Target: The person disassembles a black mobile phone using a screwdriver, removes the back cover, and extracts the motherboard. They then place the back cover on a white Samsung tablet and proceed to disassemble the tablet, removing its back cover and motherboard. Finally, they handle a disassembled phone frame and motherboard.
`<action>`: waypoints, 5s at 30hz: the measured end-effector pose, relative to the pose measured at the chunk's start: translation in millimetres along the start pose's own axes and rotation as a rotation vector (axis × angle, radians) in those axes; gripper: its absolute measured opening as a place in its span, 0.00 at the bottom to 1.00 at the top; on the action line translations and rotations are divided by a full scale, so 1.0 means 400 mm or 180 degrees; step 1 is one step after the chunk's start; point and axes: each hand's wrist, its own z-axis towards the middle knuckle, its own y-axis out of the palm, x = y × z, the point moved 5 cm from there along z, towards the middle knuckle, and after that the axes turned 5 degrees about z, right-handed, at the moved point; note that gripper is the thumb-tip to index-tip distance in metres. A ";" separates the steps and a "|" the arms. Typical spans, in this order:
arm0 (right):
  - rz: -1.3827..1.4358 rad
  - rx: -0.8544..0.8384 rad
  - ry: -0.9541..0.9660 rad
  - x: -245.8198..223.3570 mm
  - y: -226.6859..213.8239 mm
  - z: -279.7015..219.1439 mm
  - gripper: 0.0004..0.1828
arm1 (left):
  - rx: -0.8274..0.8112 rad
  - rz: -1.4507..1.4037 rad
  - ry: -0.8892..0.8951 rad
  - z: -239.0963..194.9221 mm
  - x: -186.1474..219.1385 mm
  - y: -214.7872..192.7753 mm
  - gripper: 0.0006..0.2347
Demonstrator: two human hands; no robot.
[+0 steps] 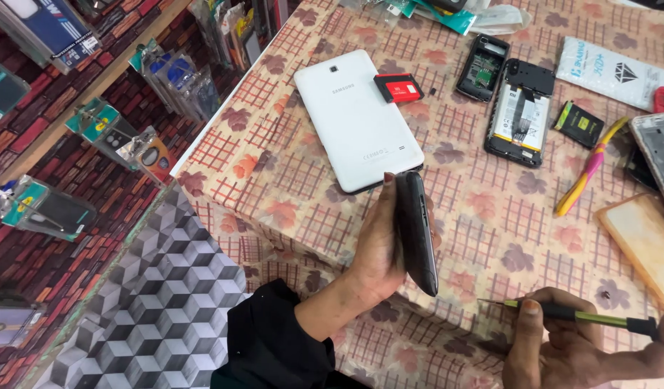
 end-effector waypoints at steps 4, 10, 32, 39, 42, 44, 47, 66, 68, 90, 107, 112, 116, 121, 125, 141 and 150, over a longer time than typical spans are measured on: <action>-0.0275 -0.0127 -0.0315 -0.004 -0.001 -0.008 0.47 | -0.0178 0.0199 0.0132 -0.004 0.006 0.008 0.18; -0.1179 -0.0333 -0.0426 -0.040 -0.011 0.029 0.50 | 0.0592 0.0645 0.0610 -0.007 0.047 -0.003 0.22; -0.0086 0.0063 -0.0081 -0.031 0.009 -0.005 0.41 | 0.1437 0.7370 0.3929 -0.144 0.302 0.149 0.10; -0.0266 0.0220 -0.0148 -0.004 0.000 -0.023 0.47 | 0.1912 0.7644 0.4134 -0.151 0.328 0.149 0.10; -0.0163 0.0407 -0.0217 0.005 0.001 -0.034 0.47 | 0.1819 0.7732 0.3643 -0.131 0.330 0.136 0.12; -0.0190 0.0408 -0.0259 0.006 -0.004 -0.033 0.47 | 0.1838 0.7806 0.3749 -0.124 0.327 0.137 0.12; -0.0215 0.0261 -0.0253 0.004 -0.007 -0.018 0.47 | 0.1944 0.7869 0.3702 -0.115 0.322 0.133 0.11; 0.0097 0.0190 -0.0112 -0.004 0.015 -0.004 0.47 | 0.1684 0.8238 0.1980 -0.030 0.321 0.029 0.20; 0.0107 0.0189 -0.0138 -0.002 0.016 -0.007 0.48 | 0.1527 0.8263 0.1762 -0.023 0.308 0.029 0.23; 0.0475 0.0351 -0.0427 0.028 0.003 -0.034 0.22 | -0.0260 0.8337 0.1116 -0.041 0.093 0.053 0.23; 0.0923 0.1074 0.0035 0.221 -0.150 -0.050 0.20 | -0.1768 0.8210 0.2480 -0.190 -0.106 0.121 0.17; 0.0674 0.0823 0.0168 0.196 -0.139 -0.039 0.39 | -0.1846 0.8073 0.1855 -0.177 -0.073 0.122 0.23; 0.1340 0.1138 0.0227 0.156 -0.095 -0.073 0.41 | -0.1803 0.7781 0.1594 -0.138 -0.041 0.137 0.40; 0.1850 0.1183 0.0543 0.113 -0.082 -0.068 0.42 | -0.2113 0.7540 0.1860 -0.121 -0.024 0.139 0.35; 0.1785 0.1097 0.0586 0.086 -0.075 -0.054 0.41 | -0.2162 0.7505 0.1851 -0.135 0.001 0.119 0.21; 0.1250 0.0842 0.0251 0.101 -0.069 -0.055 0.39 | -0.1826 0.7129 0.1690 -0.100 0.079 0.140 0.22; 0.1355 0.0910 0.0383 0.089 -0.068 -0.056 0.39 | -0.0920 0.6582 0.2523 -0.104 0.119 0.171 0.20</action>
